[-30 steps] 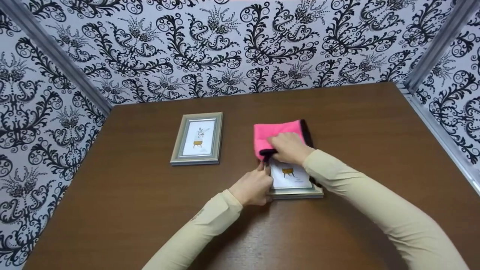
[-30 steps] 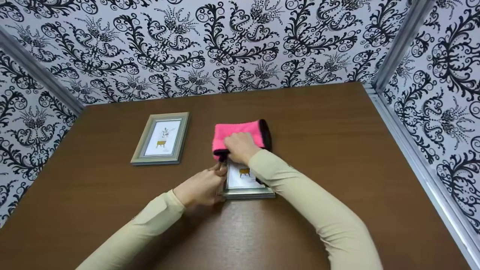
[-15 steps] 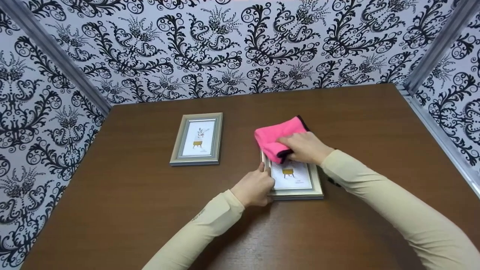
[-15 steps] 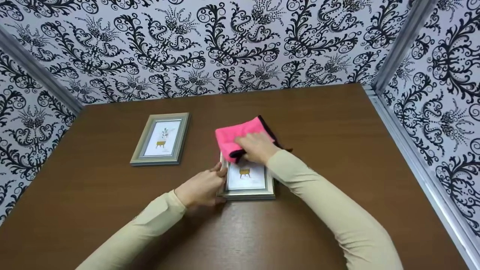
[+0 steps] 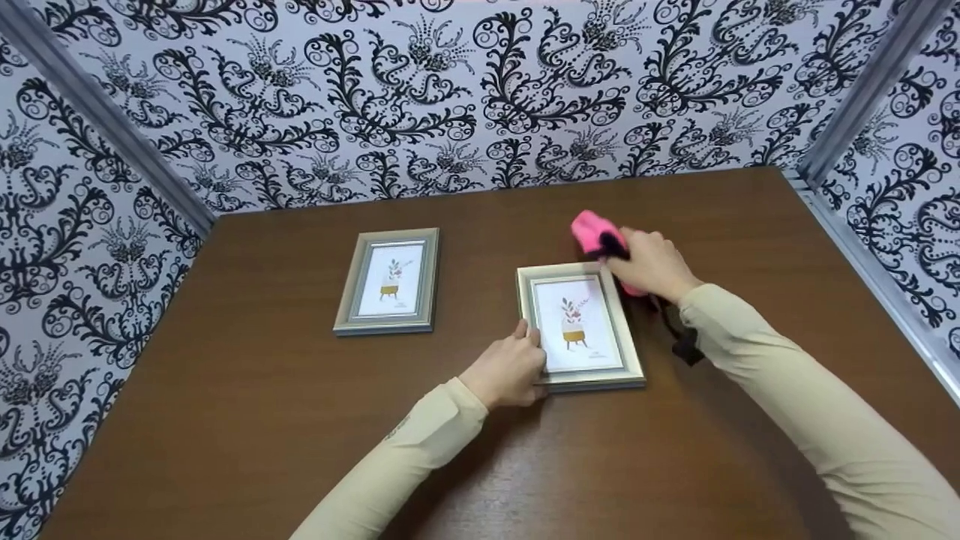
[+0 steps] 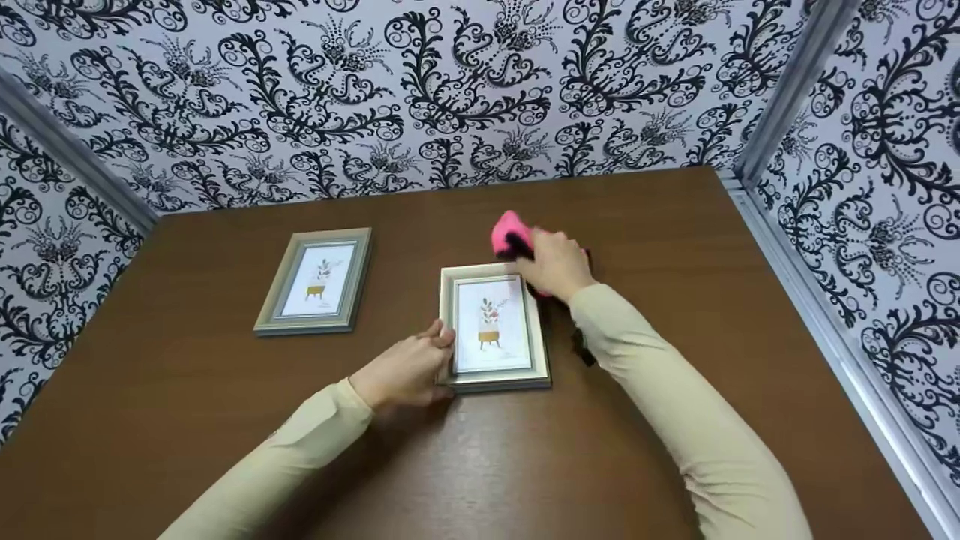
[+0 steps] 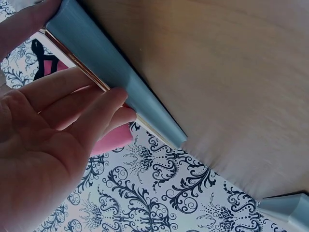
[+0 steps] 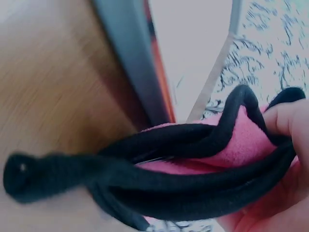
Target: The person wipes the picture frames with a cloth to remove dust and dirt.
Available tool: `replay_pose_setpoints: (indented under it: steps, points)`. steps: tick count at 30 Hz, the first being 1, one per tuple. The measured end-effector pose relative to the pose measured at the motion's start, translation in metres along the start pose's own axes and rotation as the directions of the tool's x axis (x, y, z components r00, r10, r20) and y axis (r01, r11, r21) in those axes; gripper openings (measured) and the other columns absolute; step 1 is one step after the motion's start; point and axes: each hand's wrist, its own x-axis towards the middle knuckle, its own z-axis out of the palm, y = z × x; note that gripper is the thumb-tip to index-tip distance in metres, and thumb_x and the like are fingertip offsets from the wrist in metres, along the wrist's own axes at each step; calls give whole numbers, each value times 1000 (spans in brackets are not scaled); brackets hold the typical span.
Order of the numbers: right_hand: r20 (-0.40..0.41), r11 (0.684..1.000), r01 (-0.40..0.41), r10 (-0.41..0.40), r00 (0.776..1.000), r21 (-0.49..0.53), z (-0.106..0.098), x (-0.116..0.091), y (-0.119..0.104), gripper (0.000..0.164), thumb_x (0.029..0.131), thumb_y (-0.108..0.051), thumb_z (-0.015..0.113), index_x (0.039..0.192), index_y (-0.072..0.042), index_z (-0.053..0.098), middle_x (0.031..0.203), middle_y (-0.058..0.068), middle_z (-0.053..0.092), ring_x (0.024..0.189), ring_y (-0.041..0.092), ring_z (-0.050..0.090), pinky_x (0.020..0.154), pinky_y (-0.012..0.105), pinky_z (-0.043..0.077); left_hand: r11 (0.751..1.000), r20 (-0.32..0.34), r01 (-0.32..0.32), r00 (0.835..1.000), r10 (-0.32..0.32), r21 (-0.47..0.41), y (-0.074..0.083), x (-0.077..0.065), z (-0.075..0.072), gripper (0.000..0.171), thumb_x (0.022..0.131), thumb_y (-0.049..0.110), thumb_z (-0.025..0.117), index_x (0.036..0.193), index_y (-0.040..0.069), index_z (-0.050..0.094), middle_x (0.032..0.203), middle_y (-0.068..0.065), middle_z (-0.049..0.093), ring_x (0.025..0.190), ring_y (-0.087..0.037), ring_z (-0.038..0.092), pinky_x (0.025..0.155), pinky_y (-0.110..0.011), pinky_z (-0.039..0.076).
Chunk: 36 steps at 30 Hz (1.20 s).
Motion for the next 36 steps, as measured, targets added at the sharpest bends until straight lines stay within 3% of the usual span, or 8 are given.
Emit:
replay_pose_setpoints:
  steps: [3,5,11,17,21,27,31,36]
  points:
    - [14,988,-91,90,996,125,1,4,5,29,89,-22,58,105,2,56,95,22,62,83,37,60,75,49,49,1000,10,7,1000,-7,-9,0,3,1,24,76,27,79,88,7,71,100,-14,61,83,-24,61,73,-36,57]
    - [39,974,-135,130,991,181,1,4,8,32,91,-23,55,111,2,55,101,23,62,87,35,58,78,47,48,1000,11,4,1000,-4,-8,1,5,1,25,76,26,79,89,7,71,103,-15,61,87,-27,63,75,-36,57]
    - [116,951,-186,161,980,248,-2,-11,14,33,92,-25,55,107,5,55,87,20,63,64,23,63,57,33,51,1000,-14,-9,1000,9,15,2,6,1,27,75,25,79,92,6,72,106,-18,62,107,-38,59,80,-38,55]
    - [172,973,-139,107,979,187,-6,-50,9,31,93,-29,58,93,2,56,71,11,60,53,16,59,47,30,49,1000,-18,2,1000,-2,22,1,6,-1,27,74,27,79,89,7,70,99,-14,61,92,-30,63,71,-38,57]
    - [191,969,-115,74,979,216,-4,-81,5,25,92,-22,59,89,3,56,65,8,59,49,17,61,44,32,51,1000,-3,9,1000,-9,29,-1,6,-1,28,74,28,80,90,7,70,99,-14,61,87,-28,64,68,-38,57]
    - [149,975,-87,56,987,206,1,-110,-2,19,88,-17,62,85,1,55,59,5,57,43,14,59,40,30,49,999,29,18,999,-19,30,-2,6,-5,32,75,29,80,94,6,71,98,-13,62,84,-27,65,68,-38,57]
    - [120,979,-87,66,991,183,2,-109,-2,20,87,-18,63,78,-2,54,58,4,55,43,13,57,39,28,46,999,51,14,999,-16,32,-2,7,-6,36,75,31,81,97,4,71,99,-14,62,87,-28,65,72,-39,57]
    - [117,973,-104,81,990,205,4,-87,4,21,88,-20,62,86,0,55,63,7,58,46,16,58,41,31,49,999,63,6,998,-8,32,-1,9,-6,32,75,31,81,90,4,71,98,-13,63,88,-29,65,74,-38,57]
